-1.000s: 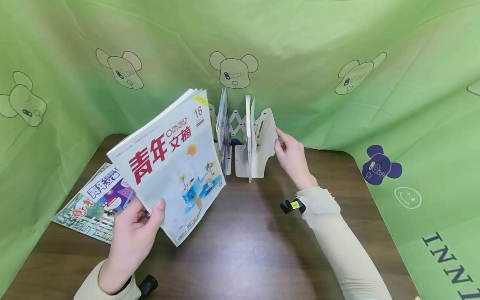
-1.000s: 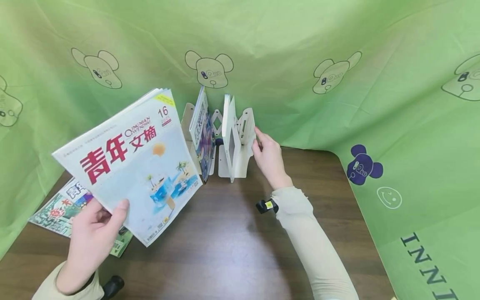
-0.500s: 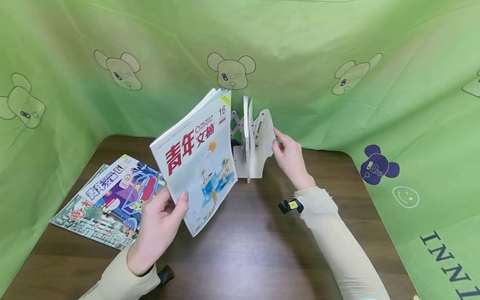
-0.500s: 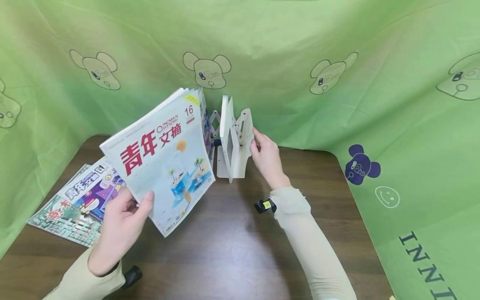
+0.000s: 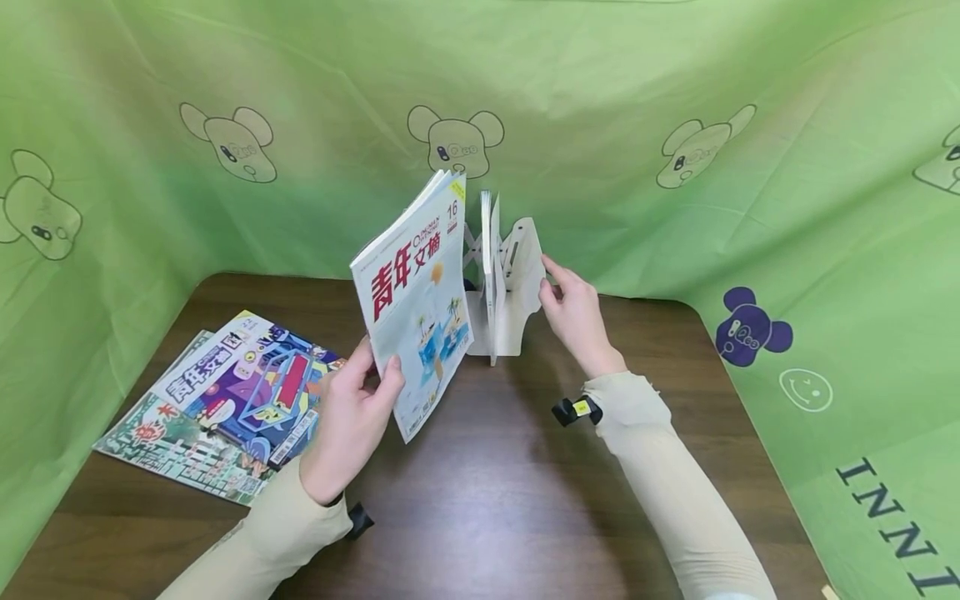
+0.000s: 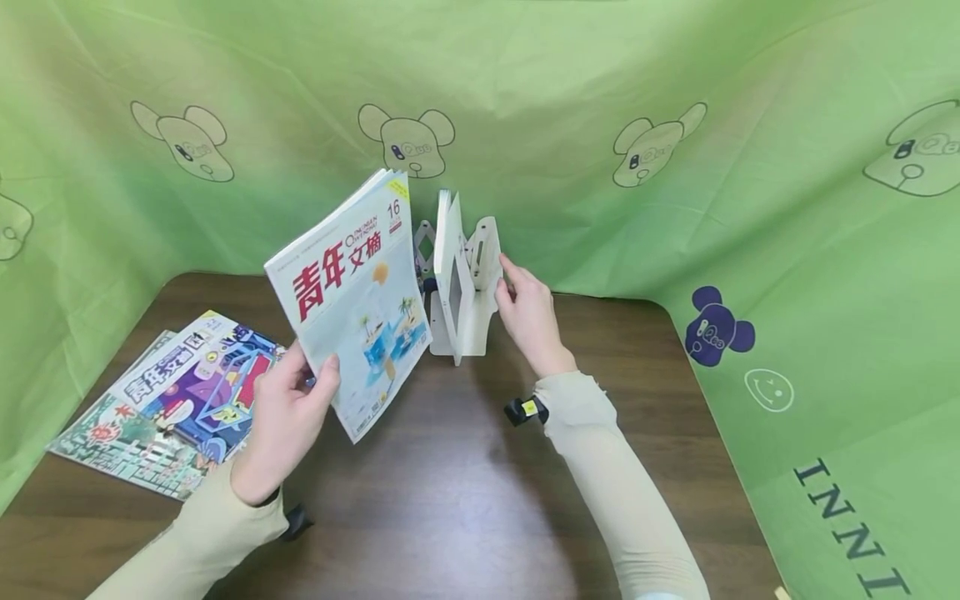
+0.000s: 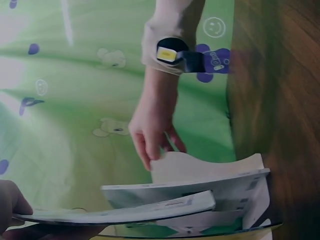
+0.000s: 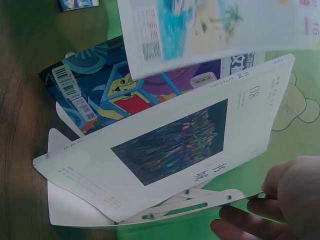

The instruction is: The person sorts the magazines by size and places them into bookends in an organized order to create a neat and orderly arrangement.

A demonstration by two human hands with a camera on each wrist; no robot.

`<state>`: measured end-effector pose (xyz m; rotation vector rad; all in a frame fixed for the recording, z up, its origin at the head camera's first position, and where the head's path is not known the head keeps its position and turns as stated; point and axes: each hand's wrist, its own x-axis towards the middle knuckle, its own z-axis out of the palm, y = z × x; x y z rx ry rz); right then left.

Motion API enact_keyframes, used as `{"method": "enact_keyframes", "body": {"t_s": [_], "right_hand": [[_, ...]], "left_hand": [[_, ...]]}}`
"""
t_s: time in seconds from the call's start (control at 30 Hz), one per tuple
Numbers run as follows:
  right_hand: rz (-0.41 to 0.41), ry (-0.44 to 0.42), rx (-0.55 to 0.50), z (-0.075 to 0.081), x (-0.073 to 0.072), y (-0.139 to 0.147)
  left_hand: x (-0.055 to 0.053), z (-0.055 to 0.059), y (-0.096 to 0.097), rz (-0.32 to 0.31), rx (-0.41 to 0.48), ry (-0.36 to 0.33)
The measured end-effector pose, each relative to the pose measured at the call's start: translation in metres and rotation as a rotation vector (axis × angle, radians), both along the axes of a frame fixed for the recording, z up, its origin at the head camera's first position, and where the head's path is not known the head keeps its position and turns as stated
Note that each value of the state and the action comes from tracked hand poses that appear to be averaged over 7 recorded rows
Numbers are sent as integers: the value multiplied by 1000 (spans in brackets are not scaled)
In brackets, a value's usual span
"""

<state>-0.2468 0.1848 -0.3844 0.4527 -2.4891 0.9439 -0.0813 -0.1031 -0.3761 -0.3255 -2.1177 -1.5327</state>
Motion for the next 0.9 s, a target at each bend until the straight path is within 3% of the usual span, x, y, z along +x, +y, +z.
{"method": "enact_keyframes", "body": {"t_s": [0.37, 0.57, 0.9], "right_hand": [[3, -6, -20, -1, -1, 0], [19, 2, -22, -3, -2, -1], [15, 11, -32, -2, -2, 1]], "left_hand": [[-33, -14, 26, 65, -14, 145], [-49, -21, 41, 116, -64, 225], [-75, -31, 60, 154, -149, 272]]}}
